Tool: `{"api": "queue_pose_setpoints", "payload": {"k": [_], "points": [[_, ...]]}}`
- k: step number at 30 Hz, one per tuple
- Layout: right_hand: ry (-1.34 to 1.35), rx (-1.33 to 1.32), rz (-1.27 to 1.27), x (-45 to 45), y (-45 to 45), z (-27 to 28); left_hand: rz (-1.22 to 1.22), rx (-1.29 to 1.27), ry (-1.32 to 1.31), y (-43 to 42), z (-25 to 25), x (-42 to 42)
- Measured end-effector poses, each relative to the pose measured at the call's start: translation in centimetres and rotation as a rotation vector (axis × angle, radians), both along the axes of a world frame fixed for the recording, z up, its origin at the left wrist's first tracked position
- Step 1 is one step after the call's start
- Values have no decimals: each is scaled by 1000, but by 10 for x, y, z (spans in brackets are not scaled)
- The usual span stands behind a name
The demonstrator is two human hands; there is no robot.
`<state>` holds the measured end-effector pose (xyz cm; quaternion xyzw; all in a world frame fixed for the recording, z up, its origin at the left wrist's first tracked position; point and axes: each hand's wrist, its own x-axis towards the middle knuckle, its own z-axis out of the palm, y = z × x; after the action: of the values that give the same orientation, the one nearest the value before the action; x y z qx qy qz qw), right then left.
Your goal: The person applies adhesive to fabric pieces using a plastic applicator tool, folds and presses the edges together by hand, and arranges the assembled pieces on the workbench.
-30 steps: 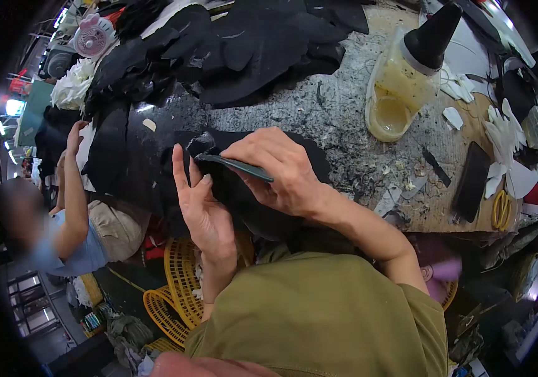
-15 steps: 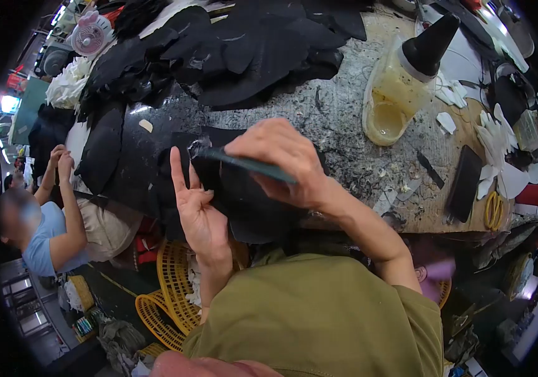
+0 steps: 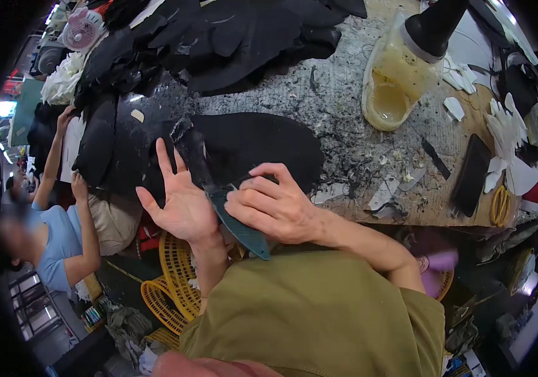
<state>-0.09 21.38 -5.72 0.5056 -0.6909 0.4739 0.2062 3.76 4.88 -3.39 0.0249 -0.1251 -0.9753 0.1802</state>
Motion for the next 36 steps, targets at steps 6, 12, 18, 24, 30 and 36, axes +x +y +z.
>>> {"api": "queue_pose_setpoints", "payload": {"k": [6,12,18,24,30,36], "points": [[-93,-144,-121,-25,14,8,6,-89,-41,10,1,-6],[-38,53,61,-21,12,22,13,-43,58,15,9,-7],[-754,-317,-359,-15,95,8,-177,-97,102,25,67,-53],[-672,-545,-597,-15,142,-20,-404,-142,633,17,126,-172],[-672,-682,-718,-27,180,-47,168,-743,110,13,47,-188],[-638,-638,-643,-45,178,-26,95,-1856,-105,-24,-17,12]]}}
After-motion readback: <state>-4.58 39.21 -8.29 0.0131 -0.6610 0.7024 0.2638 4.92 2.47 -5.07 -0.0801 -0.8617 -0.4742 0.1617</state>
